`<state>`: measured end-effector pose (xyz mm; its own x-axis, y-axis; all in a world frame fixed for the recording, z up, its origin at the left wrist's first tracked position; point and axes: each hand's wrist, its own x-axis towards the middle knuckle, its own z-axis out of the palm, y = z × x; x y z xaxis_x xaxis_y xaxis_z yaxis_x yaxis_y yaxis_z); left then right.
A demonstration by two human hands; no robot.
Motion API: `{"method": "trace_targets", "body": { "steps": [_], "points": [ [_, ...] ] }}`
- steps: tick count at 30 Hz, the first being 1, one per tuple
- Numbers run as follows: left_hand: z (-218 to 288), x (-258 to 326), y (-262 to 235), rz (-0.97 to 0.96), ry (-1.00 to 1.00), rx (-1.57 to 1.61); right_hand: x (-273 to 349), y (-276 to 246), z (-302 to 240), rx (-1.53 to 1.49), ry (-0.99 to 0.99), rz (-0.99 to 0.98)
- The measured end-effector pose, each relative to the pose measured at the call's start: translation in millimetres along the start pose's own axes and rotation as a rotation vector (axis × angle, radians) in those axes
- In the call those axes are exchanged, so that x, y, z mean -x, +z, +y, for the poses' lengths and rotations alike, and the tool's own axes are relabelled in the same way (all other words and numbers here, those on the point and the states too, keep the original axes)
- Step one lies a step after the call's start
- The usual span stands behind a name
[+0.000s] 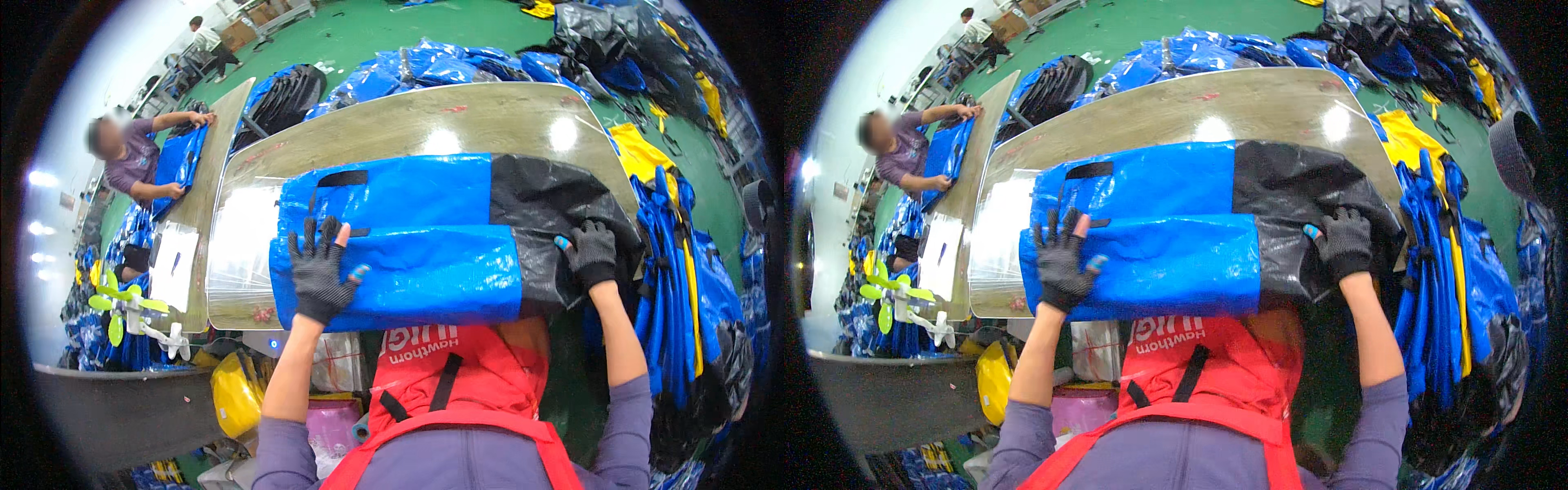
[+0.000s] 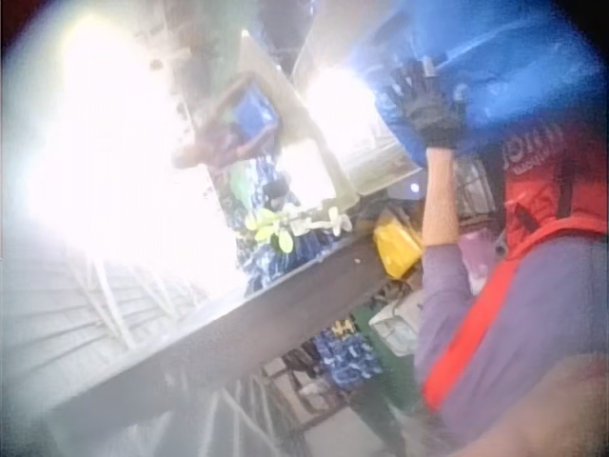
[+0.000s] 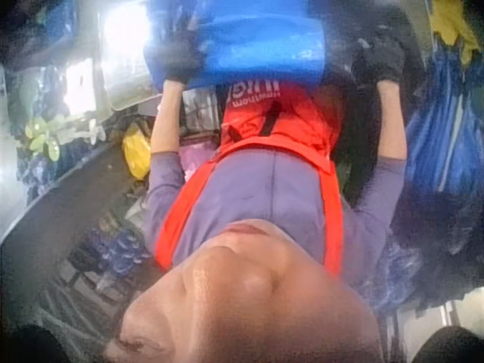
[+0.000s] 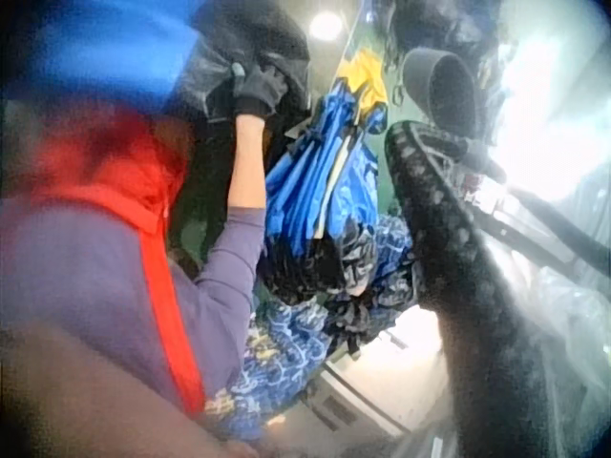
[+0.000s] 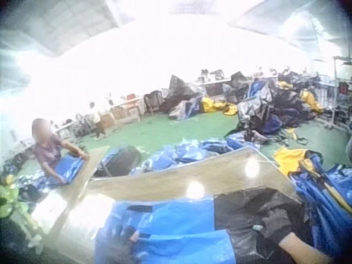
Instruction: The person repeatedly folds blue and black waterproof bags and places them into clear plastic packaging on a worktable. The person handles each bag one at a time, folds it compactly, and inserts it into a plastic sleeve.
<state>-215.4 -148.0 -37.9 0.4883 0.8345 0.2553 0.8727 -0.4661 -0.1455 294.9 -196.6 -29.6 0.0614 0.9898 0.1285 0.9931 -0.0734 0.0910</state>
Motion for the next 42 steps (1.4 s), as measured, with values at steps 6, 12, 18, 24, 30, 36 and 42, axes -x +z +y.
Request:
{"method": "trace_targets", "body": {
  "steps": [6,12,18,24,30,36,42],
  "points": [
    [23,-42,-24,-0.738,-0.42,-0.04,-4,21,-4,-0.024,0.163,-0.099],
    [170,-143,-14,0.085,0.552,0.45,-11,-2,1,-0.123,0.125,-0.171],
    [203,-136,35,-0.063,0.578,0.445,79,-29,-18,-0.421,-0.261,0.309],
    [193,-187,2,0.07,0.967,0.666,84,-66,-41,-0.276,-0.362,0.402],
    [232,-148,43,-0.008,0.76,0.348,-65,-94,-21,-0.167,-0.076,-0.392],
    [194,-123,72,-0.17,0.823,0.542,-86,11,-3,-0.156,0.109,-0.569],
    [-7,-68,15,-0.975,0.207,1.218,-73,17,23,-0.184,0.152,-0.579]
  ]
}}
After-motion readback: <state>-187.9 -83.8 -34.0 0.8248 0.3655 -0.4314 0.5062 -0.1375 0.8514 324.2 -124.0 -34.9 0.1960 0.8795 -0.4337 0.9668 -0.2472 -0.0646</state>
